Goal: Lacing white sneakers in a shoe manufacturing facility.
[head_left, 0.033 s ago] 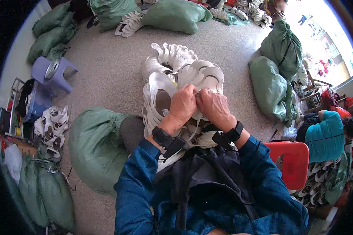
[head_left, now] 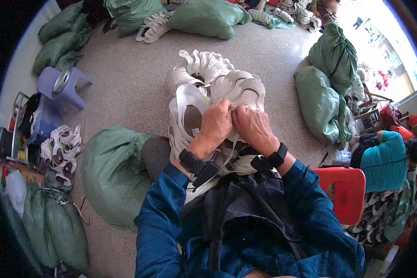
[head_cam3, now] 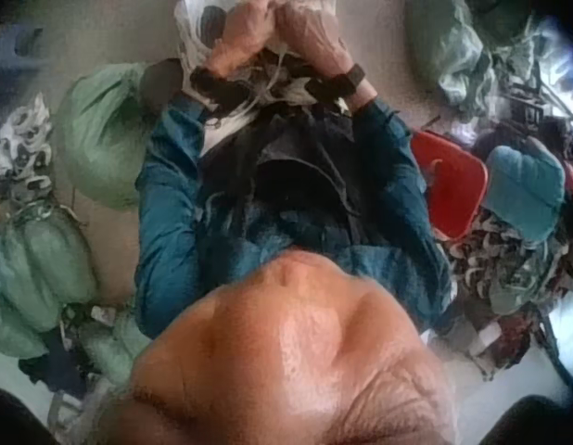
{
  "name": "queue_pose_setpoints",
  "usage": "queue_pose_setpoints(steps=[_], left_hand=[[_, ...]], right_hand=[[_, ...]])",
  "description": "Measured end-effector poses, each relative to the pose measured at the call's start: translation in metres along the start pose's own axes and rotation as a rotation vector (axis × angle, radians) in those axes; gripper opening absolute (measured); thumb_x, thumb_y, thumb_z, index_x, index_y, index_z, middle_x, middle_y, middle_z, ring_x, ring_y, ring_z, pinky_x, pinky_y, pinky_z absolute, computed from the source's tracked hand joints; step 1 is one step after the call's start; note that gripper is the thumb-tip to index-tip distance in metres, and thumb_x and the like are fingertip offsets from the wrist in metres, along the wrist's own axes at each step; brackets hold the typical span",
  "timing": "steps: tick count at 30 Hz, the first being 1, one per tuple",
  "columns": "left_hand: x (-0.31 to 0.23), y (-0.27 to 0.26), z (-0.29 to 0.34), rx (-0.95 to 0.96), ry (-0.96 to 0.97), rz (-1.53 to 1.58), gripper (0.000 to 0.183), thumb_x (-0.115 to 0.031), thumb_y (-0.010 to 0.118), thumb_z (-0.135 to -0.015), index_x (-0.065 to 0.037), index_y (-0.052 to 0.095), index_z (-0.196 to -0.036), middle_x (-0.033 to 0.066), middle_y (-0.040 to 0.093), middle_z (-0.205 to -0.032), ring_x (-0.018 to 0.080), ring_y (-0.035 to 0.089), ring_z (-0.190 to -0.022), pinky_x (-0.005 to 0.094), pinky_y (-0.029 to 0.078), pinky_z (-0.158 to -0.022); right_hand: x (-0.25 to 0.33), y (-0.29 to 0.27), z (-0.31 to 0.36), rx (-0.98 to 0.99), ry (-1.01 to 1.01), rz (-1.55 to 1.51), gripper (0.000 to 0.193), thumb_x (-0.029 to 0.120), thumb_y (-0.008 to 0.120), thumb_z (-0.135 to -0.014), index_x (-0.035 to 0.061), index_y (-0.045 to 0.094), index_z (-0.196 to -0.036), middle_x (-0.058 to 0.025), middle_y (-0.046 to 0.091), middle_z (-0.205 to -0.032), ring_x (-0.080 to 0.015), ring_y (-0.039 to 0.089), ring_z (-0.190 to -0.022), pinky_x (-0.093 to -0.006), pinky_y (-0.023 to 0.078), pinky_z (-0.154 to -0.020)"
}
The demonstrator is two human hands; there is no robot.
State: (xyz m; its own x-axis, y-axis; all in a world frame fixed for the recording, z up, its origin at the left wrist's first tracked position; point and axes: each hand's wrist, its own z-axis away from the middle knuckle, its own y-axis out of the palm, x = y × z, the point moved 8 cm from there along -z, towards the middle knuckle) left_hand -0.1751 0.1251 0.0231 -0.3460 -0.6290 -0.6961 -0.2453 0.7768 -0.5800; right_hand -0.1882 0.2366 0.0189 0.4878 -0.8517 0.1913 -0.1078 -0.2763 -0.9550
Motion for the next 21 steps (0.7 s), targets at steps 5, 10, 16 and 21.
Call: queue_pose_setpoints(steps=[5,10,16,21], left_hand=[[0.004,-0.001,0.0,0.044,-0.083,0.12,0.015,-0.007,0.063,-0.086,-0.002,0.059,-0.099,0.0192,0.064,-0.092,0.0396,0.064,-0.089,0.0476,0.051,-0.077],[0.022,-0.003,0.008,0.041,-0.132,0.168,0.019,-0.007,0.065,-0.083,-0.002,0.059,-0.1,0.0164,0.064,-0.089,0.0348,0.064,-0.087,0.0437,0.051,-0.078],[0.003,0.006,0.011,0.046,-0.036,0.168,0.026,-0.007,0.067,-0.081,-0.001,0.058,-0.105,0.0141,0.062,-0.095,0.0314,0.061,-0.092,0.0421,0.049,-0.083],[0.002,0.004,0.014,0.058,-0.024,0.129,0.032,-0.005,0.066,-0.08,-0.002,0.057,-0.11,0.0146,0.06,-0.099,0.0322,0.057,-0.095,0.0433,0.047,-0.086]], right_hand=[[0.003,-0.012,0.01,0.068,-0.068,-0.044,0.02,0.022,0.057,-0.093,0.0044,0.057,-0.084,-0.0181,0.064,-0.071,-0.04,0.065,-0.065,-0.0486,0.049,-0.056],[-0.011,-0.021,0.095,0.591,-0.197,-0.62,0.015,0.017,0.057,-0.095,0.0036,0.062,-0.091,-0.016,0.063,-0.088,-0.0265,0.066,-0.082,-0.0398,0.049,-0.066],[-0.063,-0.083,0.12,0.258,0.152,-1.763,0.028,0.017,0.053,-0.096,-0.0002,0.065,-0.078,-0.016,0.059,-0.133,-0.0334,0.045,-0.134,-0.0494,0.028,-0.115],[-0.064,-0.031,0.138,0.632,0.153,-1.302,0.028,0.017,0.054,-0.094,-0.0011,0.065,-0.077,-0.0146,0.07,-0.106,-0.029,0.059,-0.112,-0.0424,0.043,-0.099]])
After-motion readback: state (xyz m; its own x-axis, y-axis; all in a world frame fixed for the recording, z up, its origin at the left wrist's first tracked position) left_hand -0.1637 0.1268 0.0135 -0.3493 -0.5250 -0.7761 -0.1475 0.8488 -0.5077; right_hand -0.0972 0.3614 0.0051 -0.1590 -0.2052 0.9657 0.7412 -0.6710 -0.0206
